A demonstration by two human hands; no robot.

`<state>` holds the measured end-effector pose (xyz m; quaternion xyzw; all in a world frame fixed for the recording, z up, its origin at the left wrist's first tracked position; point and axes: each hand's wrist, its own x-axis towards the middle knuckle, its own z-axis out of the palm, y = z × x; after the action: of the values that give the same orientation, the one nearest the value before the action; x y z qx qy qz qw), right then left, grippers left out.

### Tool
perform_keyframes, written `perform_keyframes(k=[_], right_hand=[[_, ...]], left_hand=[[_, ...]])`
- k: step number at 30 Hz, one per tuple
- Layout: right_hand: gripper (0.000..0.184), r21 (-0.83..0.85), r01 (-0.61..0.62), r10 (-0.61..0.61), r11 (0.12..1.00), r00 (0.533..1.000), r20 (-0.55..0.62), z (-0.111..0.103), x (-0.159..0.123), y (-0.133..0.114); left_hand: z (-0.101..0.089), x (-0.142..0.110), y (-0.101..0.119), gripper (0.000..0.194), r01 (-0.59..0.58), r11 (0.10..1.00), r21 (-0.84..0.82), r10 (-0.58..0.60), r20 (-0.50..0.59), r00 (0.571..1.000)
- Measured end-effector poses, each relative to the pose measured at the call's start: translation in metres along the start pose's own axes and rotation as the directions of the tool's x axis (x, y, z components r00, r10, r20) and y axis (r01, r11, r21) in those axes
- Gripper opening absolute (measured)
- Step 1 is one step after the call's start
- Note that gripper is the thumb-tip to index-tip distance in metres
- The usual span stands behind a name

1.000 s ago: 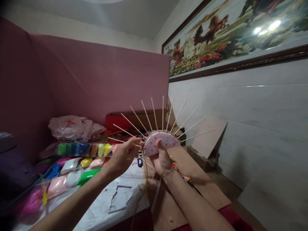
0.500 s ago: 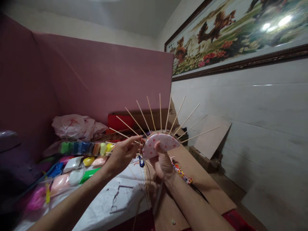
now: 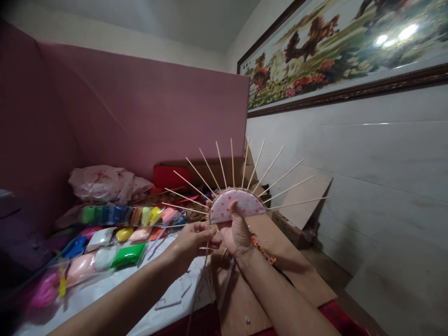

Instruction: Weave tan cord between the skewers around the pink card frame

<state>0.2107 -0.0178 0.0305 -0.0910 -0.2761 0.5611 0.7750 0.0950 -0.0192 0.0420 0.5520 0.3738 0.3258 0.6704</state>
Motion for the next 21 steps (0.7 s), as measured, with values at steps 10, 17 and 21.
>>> perform_keyframes(k=[10,17,21], right_hand=[[0.038,0.006,0.000,0.000,1.000,1.000,-0.019,-0.003,0.003,-0.004],[0.037,0.033,-0.039,0.040,0.999,0.999,-0.020,-0.005,0.004,-0.004],[0.036,0.017,-0.044,0.044,0.999,0.998,-0.045,-0.007,0.006,-0.005]], left_hand=[[-0.010,0.000,0.001,0.021,-0.310,0.618,0.722,0.515,-0.074,0.854],[-0.014,-0.007,0.004,0.033,-0.206,0.152,0.967,0.551,0.091,0.830],[-0.018,-0.006,0.012,0.030,-0.205,0.119,0.971,0.530,0.112,0.840]])
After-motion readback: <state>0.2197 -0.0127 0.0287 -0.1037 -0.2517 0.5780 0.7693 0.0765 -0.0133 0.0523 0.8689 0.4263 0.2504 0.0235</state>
